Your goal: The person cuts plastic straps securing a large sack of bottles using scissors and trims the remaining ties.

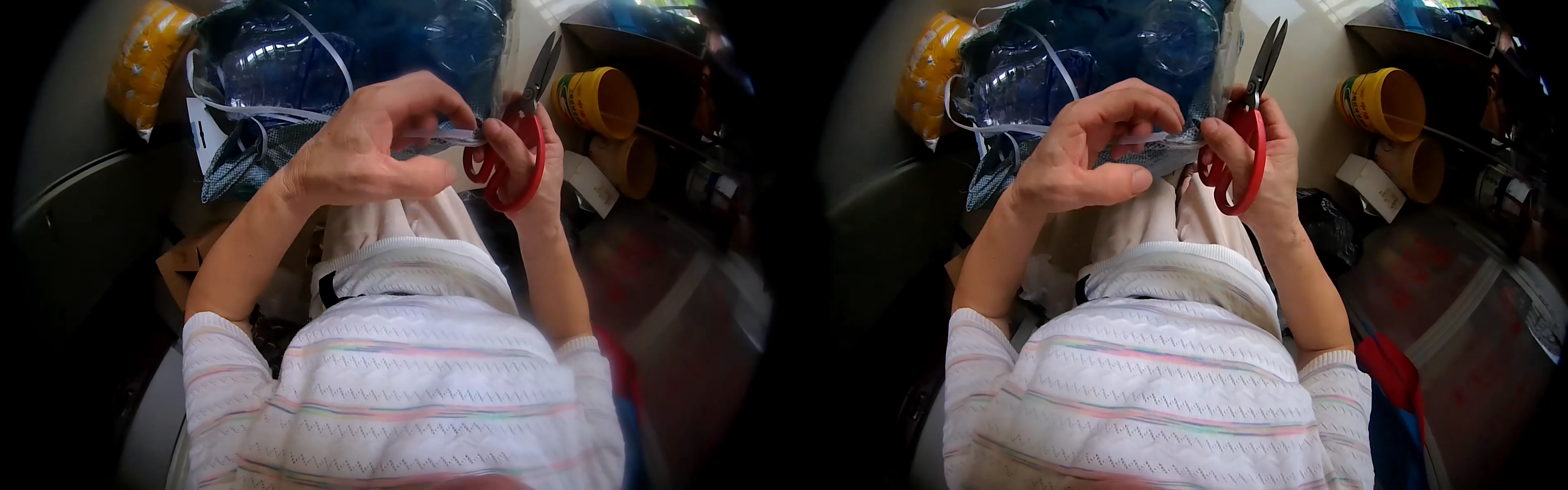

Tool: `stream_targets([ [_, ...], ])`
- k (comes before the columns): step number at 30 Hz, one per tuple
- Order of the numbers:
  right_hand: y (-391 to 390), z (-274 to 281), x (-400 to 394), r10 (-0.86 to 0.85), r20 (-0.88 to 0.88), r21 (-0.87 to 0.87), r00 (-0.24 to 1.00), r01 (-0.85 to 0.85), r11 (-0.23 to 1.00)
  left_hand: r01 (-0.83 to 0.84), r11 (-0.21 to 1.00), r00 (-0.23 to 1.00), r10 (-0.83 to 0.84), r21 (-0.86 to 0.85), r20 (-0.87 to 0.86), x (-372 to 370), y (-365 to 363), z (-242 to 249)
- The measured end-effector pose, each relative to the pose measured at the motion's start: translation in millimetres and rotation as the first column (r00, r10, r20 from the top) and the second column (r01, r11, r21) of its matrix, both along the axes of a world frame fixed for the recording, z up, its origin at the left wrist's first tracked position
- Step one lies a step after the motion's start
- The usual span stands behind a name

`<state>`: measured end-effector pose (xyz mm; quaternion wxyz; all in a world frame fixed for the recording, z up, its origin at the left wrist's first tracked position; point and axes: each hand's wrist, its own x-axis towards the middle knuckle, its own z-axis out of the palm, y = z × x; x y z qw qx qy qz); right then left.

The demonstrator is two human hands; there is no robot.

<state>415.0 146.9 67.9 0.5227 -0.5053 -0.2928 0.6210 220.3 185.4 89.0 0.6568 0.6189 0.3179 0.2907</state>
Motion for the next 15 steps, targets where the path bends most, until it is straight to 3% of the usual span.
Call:
stream_targets([
  [1, 0, 2, 1, 0.009, 0.006, -0.008, 1.0, -0.009, 1.0, 0.023, 0.997, 0.99, -0.013, -0.072, 0.137, -1, 3, -7],
  [5, 0, 2, 3, 0.026, 0.017, -0.023, 1.0, -0.025, 0.999, -0.014, 0.997, 0.982, 0.029, -0.081, 0.187, 2, 12, -11],
  [8, -2, 0, 7, 0.026, 0.004, -0.018, 1.0, -0.025, 1.0, -0.016, 0.957, 0.999, 0.006, 0.288, 0.035, 8, 18, -10],
  [11, -2, 2, 6, 0.023, -0.023, -0.016, 0.999, -0.023, 1.0, -0.023, 0.812, 0.968, 0.165, 0.583, -0.191, 11, 18, -5],
  [15, -4, 3, 8, 0.04, -0.048, -0.018, 0.998, -0.04, 0.999, -0.05, 0.695, 0.946, 0.262, 0.717, -0.188, 20, 12, -4],
])
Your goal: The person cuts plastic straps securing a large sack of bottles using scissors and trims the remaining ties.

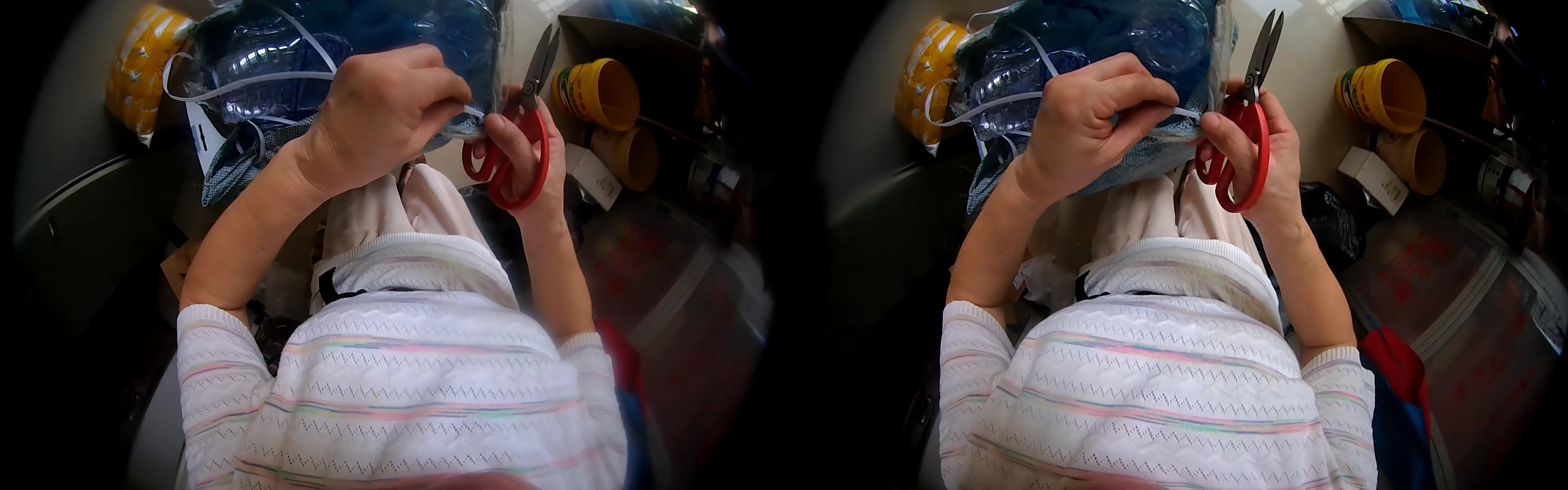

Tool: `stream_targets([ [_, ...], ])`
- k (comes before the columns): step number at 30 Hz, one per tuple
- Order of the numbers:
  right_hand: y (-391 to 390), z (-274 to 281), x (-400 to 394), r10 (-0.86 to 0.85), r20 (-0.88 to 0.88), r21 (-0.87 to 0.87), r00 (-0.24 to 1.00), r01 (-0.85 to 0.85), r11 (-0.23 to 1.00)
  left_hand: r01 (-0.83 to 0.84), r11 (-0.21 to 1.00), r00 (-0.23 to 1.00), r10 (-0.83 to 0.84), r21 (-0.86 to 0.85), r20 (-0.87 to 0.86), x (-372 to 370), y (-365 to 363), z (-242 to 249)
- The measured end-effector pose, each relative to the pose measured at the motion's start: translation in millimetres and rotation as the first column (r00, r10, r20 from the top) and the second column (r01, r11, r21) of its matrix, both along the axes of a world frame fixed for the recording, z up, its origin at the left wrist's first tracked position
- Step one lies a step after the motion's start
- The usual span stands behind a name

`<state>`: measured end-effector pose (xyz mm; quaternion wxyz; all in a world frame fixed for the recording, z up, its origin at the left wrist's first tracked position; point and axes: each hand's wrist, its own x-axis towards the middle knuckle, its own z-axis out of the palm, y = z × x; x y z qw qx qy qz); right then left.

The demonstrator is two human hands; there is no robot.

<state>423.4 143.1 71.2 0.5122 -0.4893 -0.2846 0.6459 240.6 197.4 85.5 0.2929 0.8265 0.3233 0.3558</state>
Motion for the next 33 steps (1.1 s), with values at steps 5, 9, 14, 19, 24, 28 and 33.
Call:
stream_targets([
  [5, 0, 0, -1, -0.018, -0.023, -0.008, 1.0, 0.017, 1.0, -0.029, 0.988, 0.997, 0.039, 0.153, -0.063, 3, -2, 1],
  [9, -1, -2, -1, -0.016, -0.029, 0.0, 0.999, 0.016, 1.0, -0.019, 0.964, 0.993, 0.049, 0.266, -0.108, 1, -1, -2],
  [14, -2, -1, -1, -0.019, -0.031, 0.001, 0.999, 0.019, 1.0, -0.015, 0.938, 0.989, 0.065, 0.347, -0.131, 5, -4, -1],
  [19, -3, -7, 2, -0.011, 0.039, 0.082, 0.999, 0.008, 0.997, 0.077, 0.928, 0.983, -0.01, 0.366, -0.181, 10, -4, 0],
  [24, -1, -8, 7, 0.052, 0.13, 0.141, 0.99, -0.071, 0.987, 0.108, 0.941, 0.969, -0.028, 0.321, -0.244, 12, -3, 2],
  [28, 0, -9, 10, 0.076, 0.138, 0.19, 0.988, -0.102, 0.976, 0.095, 0.948, 0.963, -0.01, 0.303, -0.269, 20, -2, 0],
  [33, 1, -3, 26, 0.19, 0.168, 0.156, 0.967, -0.216, 0.964, 0.103, 0.963, 0.964, -0.035, 0.251, -0.263, 21, 1, -2],
])
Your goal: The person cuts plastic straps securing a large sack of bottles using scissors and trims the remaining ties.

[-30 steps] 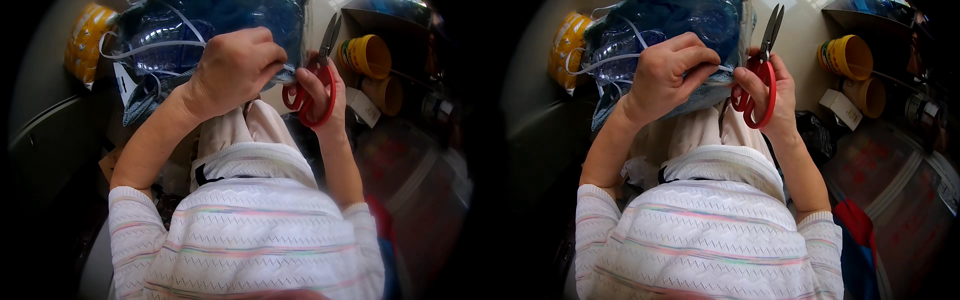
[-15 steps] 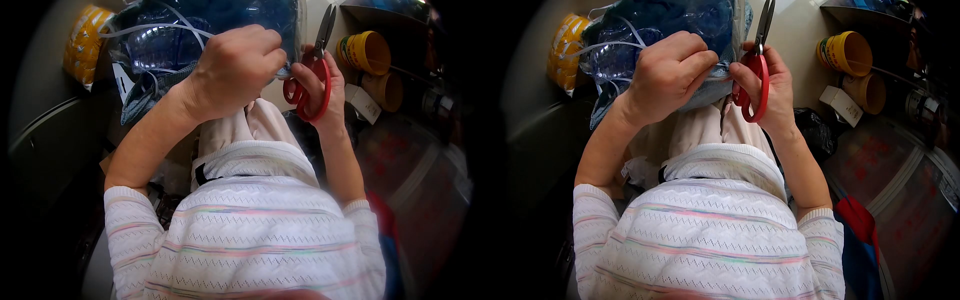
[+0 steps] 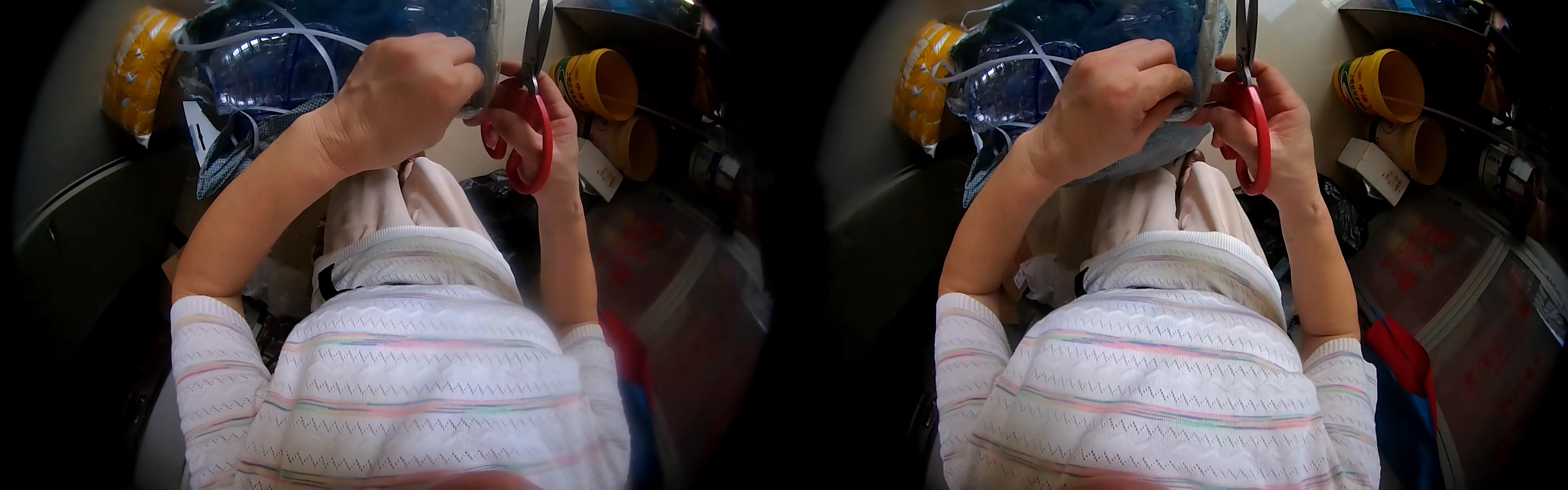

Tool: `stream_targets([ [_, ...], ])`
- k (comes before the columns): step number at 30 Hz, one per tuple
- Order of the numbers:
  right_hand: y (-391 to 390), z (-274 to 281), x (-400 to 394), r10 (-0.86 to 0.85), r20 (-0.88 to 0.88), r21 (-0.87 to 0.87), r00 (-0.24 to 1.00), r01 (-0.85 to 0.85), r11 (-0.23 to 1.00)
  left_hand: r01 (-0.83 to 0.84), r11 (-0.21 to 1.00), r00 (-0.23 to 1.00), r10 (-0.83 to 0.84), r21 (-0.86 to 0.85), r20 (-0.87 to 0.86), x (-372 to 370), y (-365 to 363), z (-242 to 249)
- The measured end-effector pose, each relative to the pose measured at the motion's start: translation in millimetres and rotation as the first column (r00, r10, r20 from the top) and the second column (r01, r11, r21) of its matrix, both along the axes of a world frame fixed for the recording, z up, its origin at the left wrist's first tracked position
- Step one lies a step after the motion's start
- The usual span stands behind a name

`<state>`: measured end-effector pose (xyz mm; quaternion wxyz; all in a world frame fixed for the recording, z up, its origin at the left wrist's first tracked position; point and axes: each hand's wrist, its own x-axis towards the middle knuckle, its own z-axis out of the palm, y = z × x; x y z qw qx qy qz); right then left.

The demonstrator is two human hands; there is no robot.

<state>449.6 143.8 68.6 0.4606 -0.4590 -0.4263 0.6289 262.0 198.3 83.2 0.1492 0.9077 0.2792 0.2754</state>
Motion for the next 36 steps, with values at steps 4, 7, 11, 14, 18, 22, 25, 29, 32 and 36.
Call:
stream_targets([
  [4, -2, -5, -5, -0.045, -0.016, 0.076, 0.999, 0.046, 0.996, 0.007, 0.996, 0.999, -0.002, -0.09, 0.054, 5, -2, -5],
  [7, -3, -4, -8, -0.105, 0.044, 0.111, 0.993, 0.1, 0.989, 0.002, 0.991, 0.995, 0.012, -0.133, 0.101, 6, -3, -3],
  [11, -10, 6, -2, -0.145, 0.081, 0.112, 0.986, 0.135, 0.984, -0.063, 0.996, 0.995, 0.068, -0.07, 0.073, 3, -12, 9],
  [14, -22, 21, 13, -0.122, 0.158, 0.108, 0.98, 0.106, 0.988, -0.144, 0.987, 0.989, 0.141, 0.075, 0.037, 6, -22, 3],
  [18, -21, 48, 47, -0.175, 0.039, 0.141, 0.984, 0.168, 0.976, -0.253, 0.962, 0.963, 0.241, 0.1, 0.121, -11, -13, 7],
  [22, -19, 67, 63, -0.133, -0.092, 0.165, 0.987, 0.147, 0.975, -0.395, 0.906, 0.914, 0.371, 0.152, 0.162, -51, 4, 24],
  [25, -19, 62, 65, -0.158, -0.136, 0.163, 0.978, 0.179, 0.97, -0.615, 0.788, 0.765, 0.587, 0.029, 0.265, -101, 41, 11],
  [29, -9, 65, 59, -0.22, -0.107, 0.204, 0.97, 0.238, 0.95, -0.623, 0.614, 0.674, 0.736, -0.485, 0.065, -144, 91, -14],
  [32, 9, 77, 54, -0.209, -0.106, 0.186, 0.972, 0.226, 0.956, -0.582, 0.5, 0.713, 0.693, -0.641, -0.107, -145, 116, -8],
  [36, 31, 85, 48, -0.261, -0.137, 0.122, 0.956, 0.278, 0.953, -0.302, 0.47, 0.773, 0.63, -0.829, 0.075, -143, 151, -17],
])
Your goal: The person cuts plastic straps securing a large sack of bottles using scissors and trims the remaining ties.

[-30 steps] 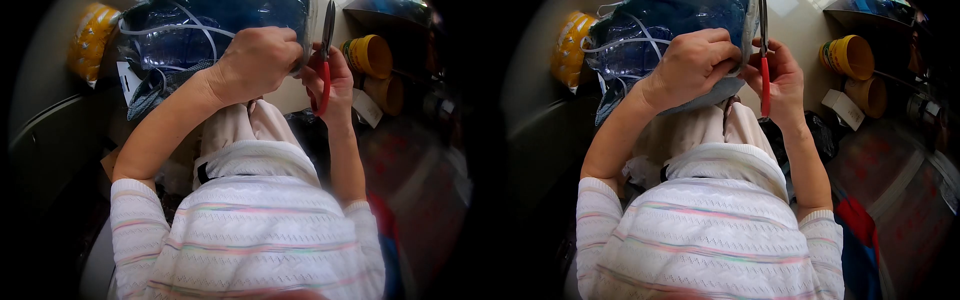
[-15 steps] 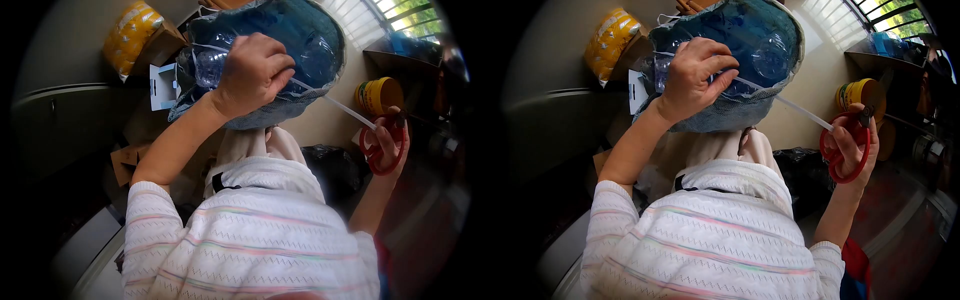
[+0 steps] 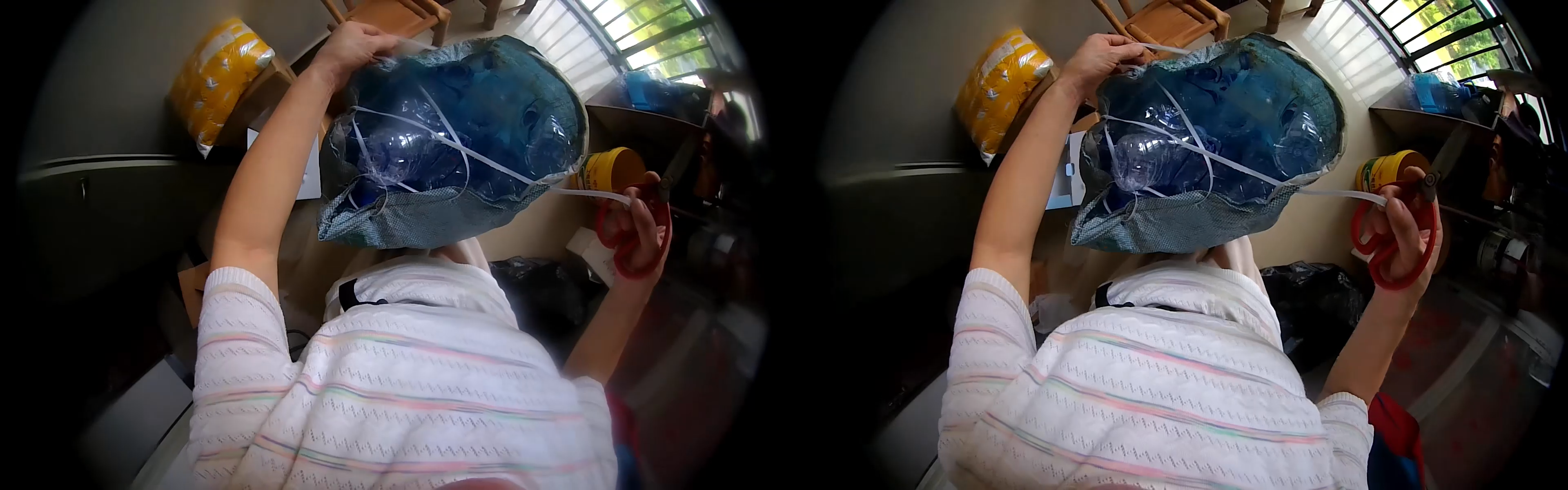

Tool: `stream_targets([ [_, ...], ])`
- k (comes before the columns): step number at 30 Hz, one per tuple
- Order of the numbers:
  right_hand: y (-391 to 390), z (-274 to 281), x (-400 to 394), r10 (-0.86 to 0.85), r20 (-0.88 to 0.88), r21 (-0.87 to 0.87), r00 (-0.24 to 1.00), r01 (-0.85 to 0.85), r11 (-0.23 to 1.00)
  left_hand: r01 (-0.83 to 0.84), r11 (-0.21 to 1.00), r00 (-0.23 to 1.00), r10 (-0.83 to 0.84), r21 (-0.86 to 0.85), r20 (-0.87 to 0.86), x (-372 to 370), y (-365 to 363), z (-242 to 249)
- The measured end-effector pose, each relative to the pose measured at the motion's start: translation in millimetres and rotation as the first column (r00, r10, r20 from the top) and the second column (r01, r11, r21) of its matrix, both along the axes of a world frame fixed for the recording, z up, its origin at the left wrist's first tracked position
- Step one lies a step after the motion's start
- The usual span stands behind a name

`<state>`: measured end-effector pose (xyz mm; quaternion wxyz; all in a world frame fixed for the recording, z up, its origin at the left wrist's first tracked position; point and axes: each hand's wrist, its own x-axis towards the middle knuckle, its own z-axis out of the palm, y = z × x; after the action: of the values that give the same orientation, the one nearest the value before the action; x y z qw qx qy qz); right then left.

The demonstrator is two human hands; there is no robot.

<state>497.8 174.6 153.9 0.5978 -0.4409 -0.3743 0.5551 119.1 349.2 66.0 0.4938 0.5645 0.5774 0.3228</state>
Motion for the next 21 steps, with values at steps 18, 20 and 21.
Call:
stream_targets([
  [18, 101, 15, -106, 0.261, -0.052, 0.215, 0.964, -0.244, 0.945, 0.34, 0.932, 0.529, -0.08, -0.125, 0.845, 85, -35, 97],
  [20, 114, 11, -91, 0.154, -0.067, 0.075, 0.986, -0.149, 0.986, 0.337, 0.941, 0.702, -0.26, 0.011, 0.663, 94, -34, 83],
  [21, 118, 19, -95, 0.153, -0.121, 0.064, 0.981, -0.146, 0.987, 0.345, 0.937, 0.73, -0.3, 0.048, 0.614, 104, -36, 76],
])
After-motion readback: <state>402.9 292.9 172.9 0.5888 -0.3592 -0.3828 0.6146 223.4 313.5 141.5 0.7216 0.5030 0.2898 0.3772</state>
